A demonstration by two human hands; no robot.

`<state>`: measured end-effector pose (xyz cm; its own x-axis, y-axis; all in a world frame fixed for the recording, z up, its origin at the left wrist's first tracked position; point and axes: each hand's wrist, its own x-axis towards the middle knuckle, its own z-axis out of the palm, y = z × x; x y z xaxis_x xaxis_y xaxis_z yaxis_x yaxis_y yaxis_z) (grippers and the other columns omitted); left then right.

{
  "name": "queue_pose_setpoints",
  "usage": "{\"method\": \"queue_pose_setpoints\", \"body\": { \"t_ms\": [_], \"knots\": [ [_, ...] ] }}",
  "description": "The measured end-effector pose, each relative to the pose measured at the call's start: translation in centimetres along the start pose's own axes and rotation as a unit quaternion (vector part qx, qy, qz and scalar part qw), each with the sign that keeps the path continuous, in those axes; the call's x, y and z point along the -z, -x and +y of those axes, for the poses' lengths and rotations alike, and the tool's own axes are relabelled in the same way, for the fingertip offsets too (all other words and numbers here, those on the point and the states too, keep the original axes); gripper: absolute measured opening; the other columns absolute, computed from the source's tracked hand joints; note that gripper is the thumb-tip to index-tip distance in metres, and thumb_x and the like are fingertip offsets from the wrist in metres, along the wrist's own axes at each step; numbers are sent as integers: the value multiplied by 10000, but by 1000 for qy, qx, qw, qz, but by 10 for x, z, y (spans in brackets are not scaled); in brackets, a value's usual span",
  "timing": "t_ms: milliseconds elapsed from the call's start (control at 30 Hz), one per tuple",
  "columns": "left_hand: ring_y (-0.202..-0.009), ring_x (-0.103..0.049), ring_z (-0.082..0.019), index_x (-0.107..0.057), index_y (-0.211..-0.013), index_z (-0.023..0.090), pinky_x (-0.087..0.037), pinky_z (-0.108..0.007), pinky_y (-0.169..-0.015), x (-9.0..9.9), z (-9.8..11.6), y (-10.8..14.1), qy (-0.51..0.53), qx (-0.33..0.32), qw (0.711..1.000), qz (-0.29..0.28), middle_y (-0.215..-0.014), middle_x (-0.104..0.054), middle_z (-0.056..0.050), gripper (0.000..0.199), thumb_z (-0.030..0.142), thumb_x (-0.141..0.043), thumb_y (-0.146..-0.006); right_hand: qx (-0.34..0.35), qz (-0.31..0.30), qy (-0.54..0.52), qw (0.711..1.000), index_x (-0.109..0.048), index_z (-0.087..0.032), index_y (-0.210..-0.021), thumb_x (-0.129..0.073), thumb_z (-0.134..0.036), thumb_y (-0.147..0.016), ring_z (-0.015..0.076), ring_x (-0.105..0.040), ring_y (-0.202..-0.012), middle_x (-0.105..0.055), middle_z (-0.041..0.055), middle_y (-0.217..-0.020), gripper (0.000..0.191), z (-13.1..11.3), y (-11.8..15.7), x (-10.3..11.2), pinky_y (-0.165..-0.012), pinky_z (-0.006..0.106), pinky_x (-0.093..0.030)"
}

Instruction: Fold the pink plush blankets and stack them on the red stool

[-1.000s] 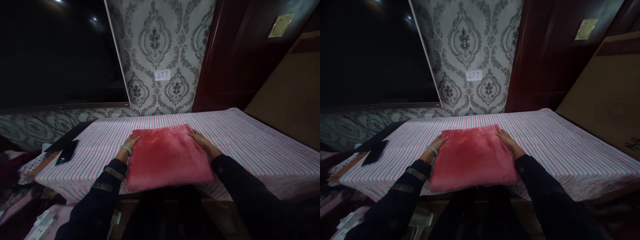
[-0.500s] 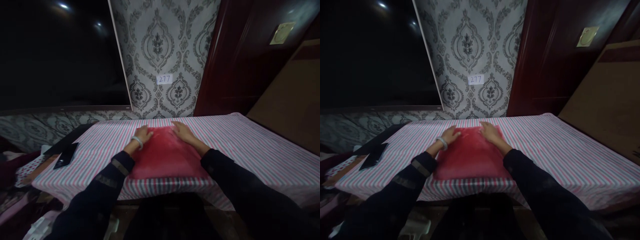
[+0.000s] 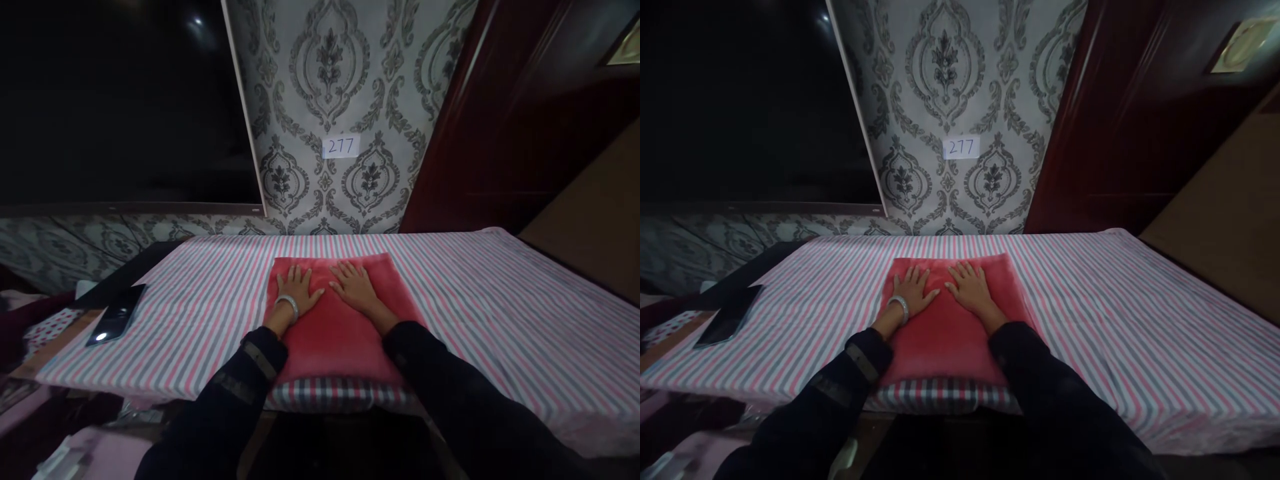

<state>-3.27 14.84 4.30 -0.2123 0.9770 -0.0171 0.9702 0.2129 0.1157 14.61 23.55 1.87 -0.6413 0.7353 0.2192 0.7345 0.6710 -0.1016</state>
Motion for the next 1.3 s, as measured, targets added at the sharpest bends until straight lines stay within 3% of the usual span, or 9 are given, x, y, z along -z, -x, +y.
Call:
{"method": "queue_pose_setpoints", "body": {
  "t_ms": [500, 633, 733, 800, 967, 1033, 1167, 1300],
  "knots": [
    [-1585, -146, -384, -286, -1632, 175, -139, -687, -1225, 11, 3, 5, -16, -4, 1000, 7, -1704, -220, -176, 804, 634, -357, -976, -20, -30, -33, 999, -389, -241, -1600, -359, -431, -1071, 279, -259, -1553, -308, 77, -1677, 564, -7, 2, 25, -1244, 528, -226],
    [-1585, -149, -384, -284, -1630, 147, -137, -692, -1222, 12, 5, 6, -13, -8, 1000, 14, -1703, -208, -195, 803, 615, -353, -980, -96, 5, -47, 994, -326, -215, -1623, -292, -391, -1079, 262, -217, -1567, -297, 94, -1683, 573, 16, 11, 42, -1254, 513, -186],
    [-1589, -130, -382, -290, -1629, 159, -108, -680, -1232, 12, 6, 6, 1, -6, 1000, 14, -1706, -194, -187, 800, 612, -371, -975, -187, 28, -53, 981, -293, -161, -1628, -246, -379, -1075, 307, -225, -1560, -287, 161, -1678, 596, 45, 26, 54, -1229, 593, -200],
    [-1589, -122, -386, -295, -1628, 174, -91, -678, -1233, 15, 4, 5, 22, -6, 1000, 9, -1707, -192, -179, 799, 610, -399, -967, -231, 31, -71, 970, -312, -205, -1621, -253, -402, -1069, 321, -265, -1545, -305, 150, -1674, 589, 61, 34, 63, -1202, 635, -235],
    [-1585, -165, -358, -329, -1612, 196, -118, -677, -1229, 44, -2, -8, 97, -8, 995, -37, -1694, -233, -177, 749, 587, -412, -978, -238, 23, -93, 966, -368, -230, -1597, -248, -432, -1066, 321, -253, -1548, -324, 126, -1670, 581, 73, 28, 83, -1197, 642, -242],
    [-1580, -192, -354, -351, -1601, 213, -105, -680, -1230, 58, 0, -15, 104, -5, 994, -14, -1684, -274, -171, 697, 551, -411, -995, -232, 23, -96, 968, -385, -237, -1589, -259, -422, -1064, 318, -260, -1545, -340, 122, -1664, 571, 68, 15, 88, -1199, 635, -242],
    [-1572, -204, -373, -411, -1568, 175, -60, -681, -1234, 62, 10, -26, 87, 16, 995, 44, -1661, -331, -192, 632, 473, -437, -1012, -230, 34, -99, 967, -380, -232, -1594, -235, -399, -1074, 329, -256, -1541, -325, 132, -1668, 565, 53, -9, 80, -1193, 625, -249],
    [-1568, -204, -400, -407, -1573, 167, -99, -714, -1220, 31, 14, -27, 54, 60, 996, 33, -1676, -288, -206, 645, 482, -410, -1010, -216, 42, -79, 972, -479, -187, -1531, -299, -382, -1071, 344, -305, -1507, -413, 163, -1613, 531, 43, -7, 48, -1192, 599, -250]
  ]
}}
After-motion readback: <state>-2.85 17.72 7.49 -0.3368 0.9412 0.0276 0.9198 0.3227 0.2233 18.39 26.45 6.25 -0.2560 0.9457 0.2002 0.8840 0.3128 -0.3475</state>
